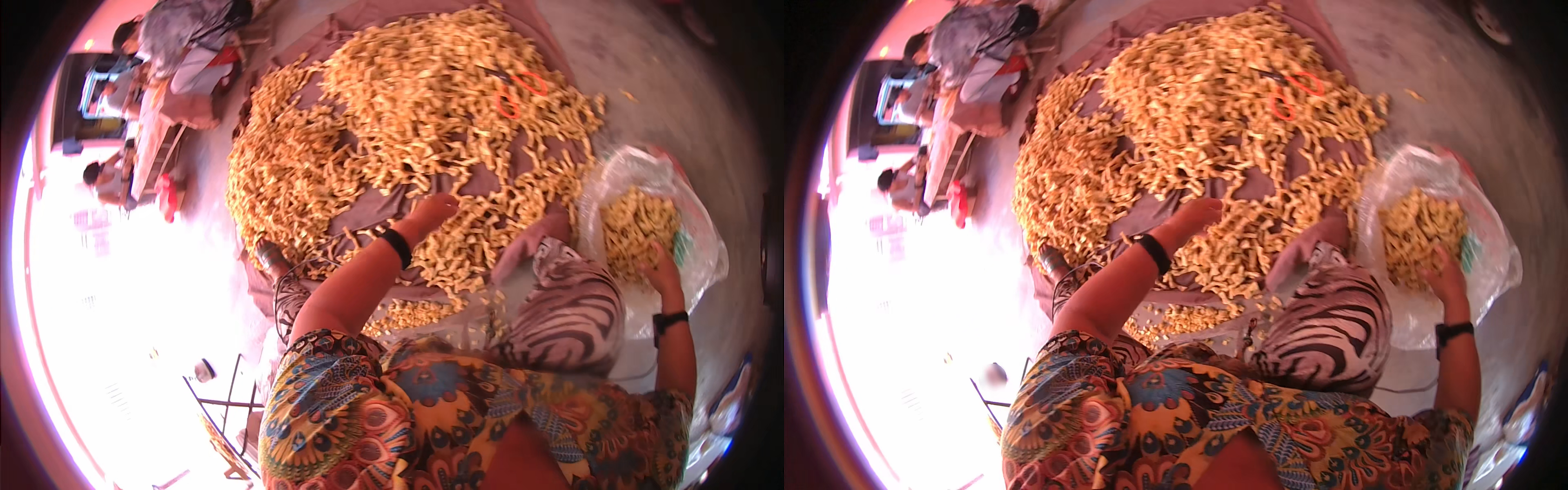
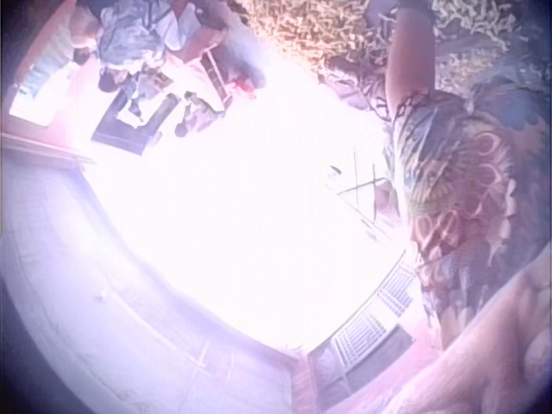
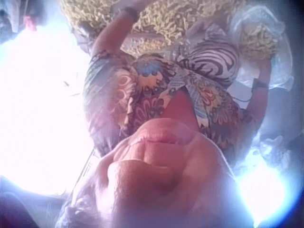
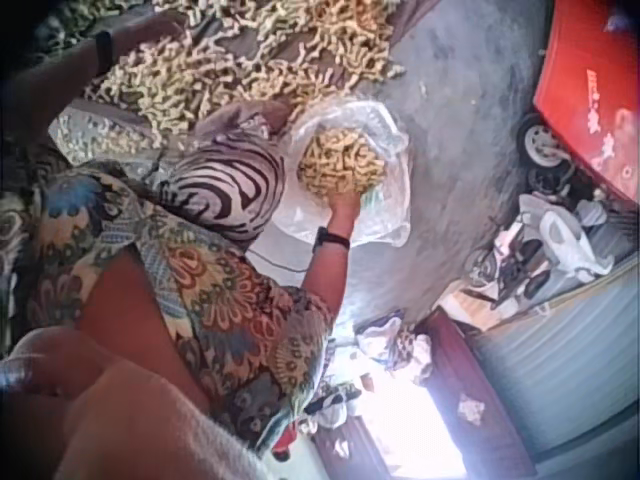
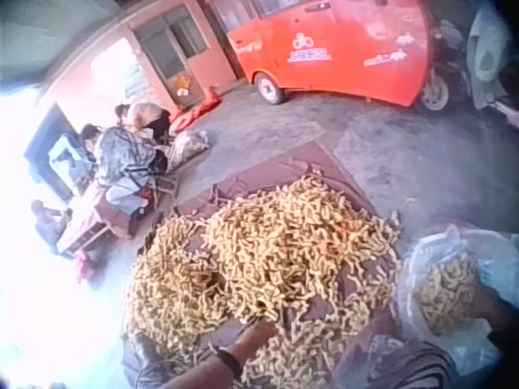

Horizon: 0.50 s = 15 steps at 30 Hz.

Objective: The person sorts a large pile of snacks on the floor, picking them up by hand and placing them into a plastic bag.

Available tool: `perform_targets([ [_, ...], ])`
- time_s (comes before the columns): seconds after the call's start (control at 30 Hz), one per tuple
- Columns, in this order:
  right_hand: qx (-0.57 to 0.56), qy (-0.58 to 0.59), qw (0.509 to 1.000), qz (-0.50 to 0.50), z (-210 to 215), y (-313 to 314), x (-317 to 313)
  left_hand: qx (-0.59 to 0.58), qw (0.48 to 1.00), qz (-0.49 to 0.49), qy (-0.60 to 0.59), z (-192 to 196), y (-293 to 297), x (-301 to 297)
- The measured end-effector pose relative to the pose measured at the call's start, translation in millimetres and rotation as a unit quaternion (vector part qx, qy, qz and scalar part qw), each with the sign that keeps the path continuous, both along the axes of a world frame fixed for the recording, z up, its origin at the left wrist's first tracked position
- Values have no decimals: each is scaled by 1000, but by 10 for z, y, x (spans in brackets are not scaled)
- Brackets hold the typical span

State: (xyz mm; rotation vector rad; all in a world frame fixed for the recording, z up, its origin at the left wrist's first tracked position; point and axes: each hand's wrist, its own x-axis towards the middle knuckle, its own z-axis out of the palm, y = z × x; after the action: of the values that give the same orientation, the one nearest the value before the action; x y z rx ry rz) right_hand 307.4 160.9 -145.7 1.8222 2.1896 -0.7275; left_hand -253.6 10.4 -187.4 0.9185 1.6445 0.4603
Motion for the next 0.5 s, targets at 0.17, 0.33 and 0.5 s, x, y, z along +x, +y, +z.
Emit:
perform_targets([
  [0.17,51,-71,996,25,59,485,-384,34,930,299,210,-506,-937,-2400],
  [0.33,130,136,978,91,-259,894,-854,-64,860,246,442,-264,-795,-3537],
  [0.5,77,91,992,37,-195,692,-2406,-55,864,160,475,-243,-66,-3910],
])
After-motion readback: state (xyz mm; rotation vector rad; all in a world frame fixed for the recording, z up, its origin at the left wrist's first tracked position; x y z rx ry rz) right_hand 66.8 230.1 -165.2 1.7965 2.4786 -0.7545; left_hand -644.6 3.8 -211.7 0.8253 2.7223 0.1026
